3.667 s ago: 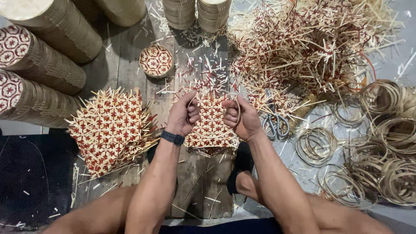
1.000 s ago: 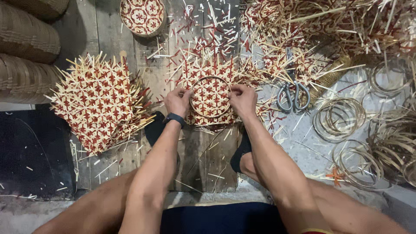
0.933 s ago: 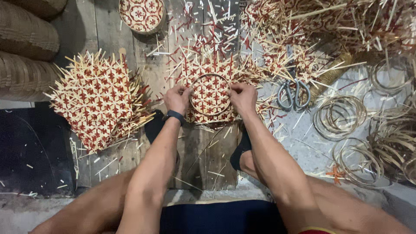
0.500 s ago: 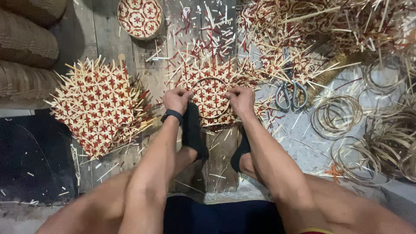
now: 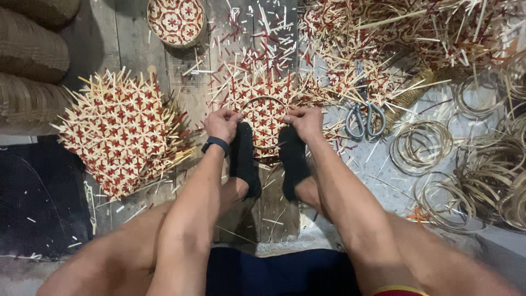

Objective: The person is assembling woven bamboo lids by hand and using shears, fitting a circular woven panel into a wooden frame and trimming the excess bamboo strips from the edges.

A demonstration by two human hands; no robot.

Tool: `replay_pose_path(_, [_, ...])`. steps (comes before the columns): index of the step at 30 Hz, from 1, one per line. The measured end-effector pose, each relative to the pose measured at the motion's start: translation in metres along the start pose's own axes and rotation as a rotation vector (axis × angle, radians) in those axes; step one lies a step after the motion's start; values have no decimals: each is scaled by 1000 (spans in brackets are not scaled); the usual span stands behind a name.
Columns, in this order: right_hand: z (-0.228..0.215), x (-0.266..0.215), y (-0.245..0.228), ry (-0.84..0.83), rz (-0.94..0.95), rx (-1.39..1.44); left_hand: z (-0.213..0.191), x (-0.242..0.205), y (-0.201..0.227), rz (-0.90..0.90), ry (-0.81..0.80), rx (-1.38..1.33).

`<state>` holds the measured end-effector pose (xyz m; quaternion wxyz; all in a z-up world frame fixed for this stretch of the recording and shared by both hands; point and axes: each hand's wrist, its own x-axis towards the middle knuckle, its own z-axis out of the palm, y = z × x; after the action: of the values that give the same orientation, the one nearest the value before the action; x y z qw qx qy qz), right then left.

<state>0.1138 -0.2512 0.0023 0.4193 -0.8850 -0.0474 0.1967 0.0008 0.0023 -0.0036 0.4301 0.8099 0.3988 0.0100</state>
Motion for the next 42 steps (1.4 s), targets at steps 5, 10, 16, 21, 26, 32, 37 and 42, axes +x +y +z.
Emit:
replay_pose_path(5, [-13, 24, -11, -251, 106, 30, -12, 7, 12, -4, -108, -10])
replay_pose_path(10, [2, -32, -53, 86, 292, -65, -16, 15, 52, 341, -138, 316])
replay_pose_path(16, [82, -103, -40, -107, 777, 619, 11, 13, 80, 876, -33, 145])
replay_pose_path(21, [108, -109, 1, 77, 349, 127, 22, 18, 68, 748, -88, 82])
replay_pose_path(26, [97, -113, -9, -40, 410, 352, 33, 24, 59, 692, -159, 70])
replay_pose_path(32, [30, -41, -43, 285, 118, 199, 44, 44, 49, 475, -242, -42])
replay_pose_path(37, [26, 6, -40, 219, 297, 187, 48, 59, 48, 162, -365, -144])
replay_pose_path(42, [29, 22, -11, 30, 544, 304, 53, 71, 33, -75, -454, -335])
